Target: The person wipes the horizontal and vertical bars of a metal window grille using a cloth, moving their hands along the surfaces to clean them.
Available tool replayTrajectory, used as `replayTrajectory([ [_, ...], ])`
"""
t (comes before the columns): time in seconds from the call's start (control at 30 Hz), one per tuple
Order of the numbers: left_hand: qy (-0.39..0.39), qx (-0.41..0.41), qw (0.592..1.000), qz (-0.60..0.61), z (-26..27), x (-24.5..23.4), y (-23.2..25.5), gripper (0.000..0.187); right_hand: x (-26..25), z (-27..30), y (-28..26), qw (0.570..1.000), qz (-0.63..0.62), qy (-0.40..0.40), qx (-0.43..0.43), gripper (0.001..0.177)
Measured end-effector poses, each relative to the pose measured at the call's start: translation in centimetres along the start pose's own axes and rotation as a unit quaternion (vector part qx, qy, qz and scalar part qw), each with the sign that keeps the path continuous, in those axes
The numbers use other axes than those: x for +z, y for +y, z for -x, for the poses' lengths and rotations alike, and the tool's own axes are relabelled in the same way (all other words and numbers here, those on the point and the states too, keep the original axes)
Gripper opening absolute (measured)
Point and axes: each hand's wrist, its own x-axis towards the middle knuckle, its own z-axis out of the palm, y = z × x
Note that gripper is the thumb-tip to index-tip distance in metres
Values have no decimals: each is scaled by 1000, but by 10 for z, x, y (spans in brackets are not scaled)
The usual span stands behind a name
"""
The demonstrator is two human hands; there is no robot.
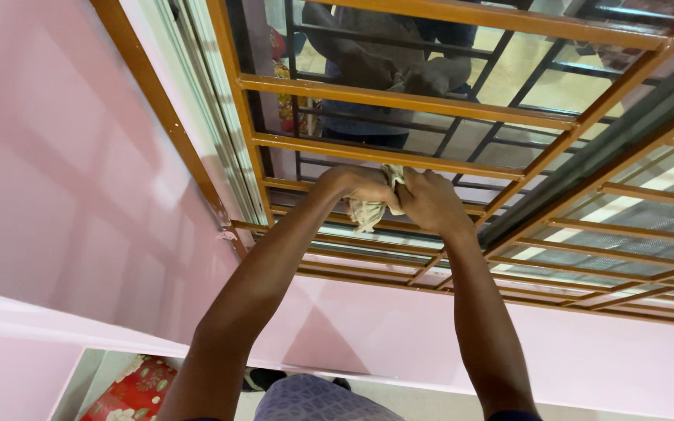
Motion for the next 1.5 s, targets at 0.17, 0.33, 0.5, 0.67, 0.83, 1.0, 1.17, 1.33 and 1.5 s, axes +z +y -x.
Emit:
replayTrajectory([
  [0.17, -20, 5, 1000, -22, -38, 15, 0, 40, 4, 19, -2, 996, 60, 19, 60, 19],
  [0.33, 2, 16, 999, -48, -61, 31, 19, 34, 23, 42, -1, 957, 61, 281, -37, 9],
  [0.5, 77, 52, 991, -92, -68, 39, 57, 30, 20, 65, 20, 930, 98, 349, -63, 17],
  [0.67, 196, 109, 966, -131, -39, 48, 69, 30, 32, 74, 35, 938, 95, 327, -68, 21],
  [0.83, 306, 151, 923, -176, -21, 59, 73, 31, 40, 67, 38, 908, 89, 391, -123, 24],
  [1.0, 427, 195, 859, -205, -33, 79, 60, 28, 44, 61, 41, 872, 88, 451, -169, 21],
  [1.17, 509, 204, 810, -209, -40, 95, 48, 22, 46, 57, 41, 854, 106, 473, -186, 21],
  [1.33, 574, 212, 752, -246, -43, 101, 44, 18, 50, 59, 41, 858, 107, 472, -173, 18],
  [1.5, 589, 233, 738, -233, -41, 103, 40, 19, 54, 57, 43, 857, 112, 476, -161, 30],
])
